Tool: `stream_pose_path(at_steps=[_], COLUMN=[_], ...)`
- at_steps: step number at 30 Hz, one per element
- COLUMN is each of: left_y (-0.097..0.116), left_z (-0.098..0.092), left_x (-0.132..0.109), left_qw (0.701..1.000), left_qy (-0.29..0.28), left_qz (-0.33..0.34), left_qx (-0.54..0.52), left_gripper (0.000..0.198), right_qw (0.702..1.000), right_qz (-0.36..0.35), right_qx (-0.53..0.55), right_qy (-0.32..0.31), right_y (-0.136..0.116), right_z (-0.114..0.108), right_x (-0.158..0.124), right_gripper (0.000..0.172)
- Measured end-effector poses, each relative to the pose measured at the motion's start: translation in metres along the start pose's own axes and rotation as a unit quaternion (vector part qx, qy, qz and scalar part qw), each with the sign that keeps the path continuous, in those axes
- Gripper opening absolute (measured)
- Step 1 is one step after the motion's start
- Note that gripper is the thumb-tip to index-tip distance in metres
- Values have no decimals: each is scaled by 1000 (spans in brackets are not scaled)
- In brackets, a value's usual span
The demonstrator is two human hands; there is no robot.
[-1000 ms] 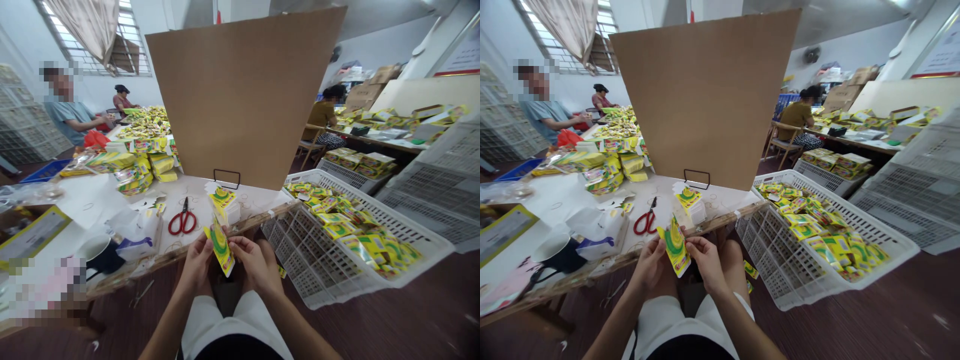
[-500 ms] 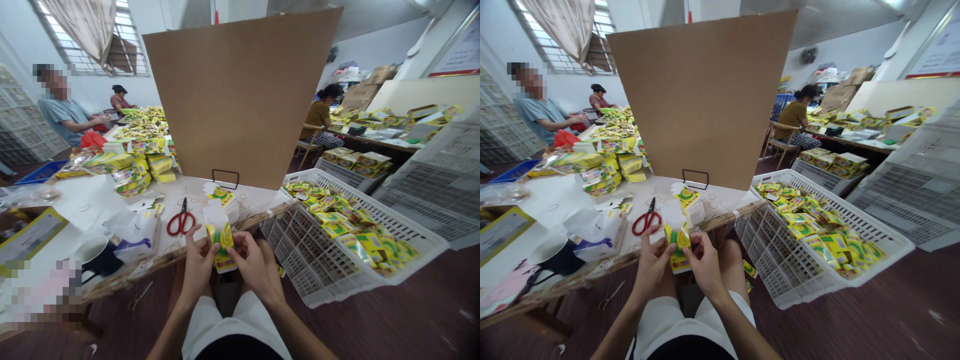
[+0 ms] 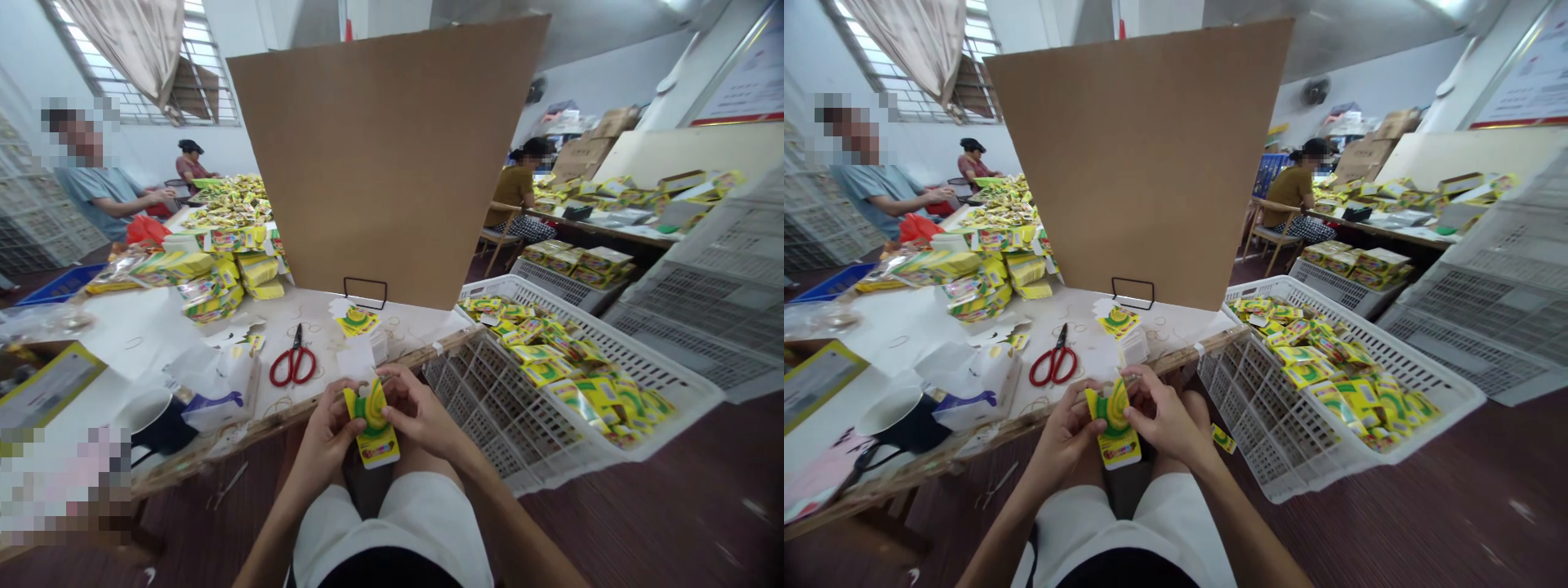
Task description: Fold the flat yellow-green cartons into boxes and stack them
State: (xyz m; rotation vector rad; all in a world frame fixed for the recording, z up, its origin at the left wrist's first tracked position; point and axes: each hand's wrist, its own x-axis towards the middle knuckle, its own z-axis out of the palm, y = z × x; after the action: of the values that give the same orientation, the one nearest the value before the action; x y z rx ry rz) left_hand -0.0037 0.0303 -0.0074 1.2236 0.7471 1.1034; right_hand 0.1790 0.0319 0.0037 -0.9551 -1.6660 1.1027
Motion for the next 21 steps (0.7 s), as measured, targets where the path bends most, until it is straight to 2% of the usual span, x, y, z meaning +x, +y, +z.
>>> stream_pose_path(at_steps=[4, 7, 9, 11, 14, 16, 18, 21], left_y=[3, 0, -3, -6, -5, -2, 0, 0], left_z=[-1, -1, 0, 3, 6, 7, 6, 4], left_x=[0, -4, -7, -8, -8, -7, -7, -6], left_qw=[1000, 999, 998, 998, 997, 997, 996, 996], left_qy=[-16, -37, -48, -53, -44, -48, -67, -76], left_qz=[-4, -16, -29, -42, -48, -51, -53, -44], left_qx=[4, 0, -3, -13, -29, -31, -26, -17], left_gripper=[38, 37, 37, 41, 69, 82, 73, 53], right_qw=[1000, 999, 1000, 998, 994, 991, 991, 992], right_qz=[-8, -12, -14, -26, -40, -31, -34, -74], right_qx=[-13, -5, -24, -52, -24, 29, 43, -15], right_qy=[-19, -34, -15, 26, 95, 124, 119, 99], right_y=[-5, -5, -3, 1, 8, 11, 11, 8], right_z=[-2, -4, -4, -3, 1, 4, 3, -3], right_x=[2, 3, 3, 3, 2, 1, 0, -1], right_gripper=[49, 26, 11, 16, 15, 30, 36, 26])
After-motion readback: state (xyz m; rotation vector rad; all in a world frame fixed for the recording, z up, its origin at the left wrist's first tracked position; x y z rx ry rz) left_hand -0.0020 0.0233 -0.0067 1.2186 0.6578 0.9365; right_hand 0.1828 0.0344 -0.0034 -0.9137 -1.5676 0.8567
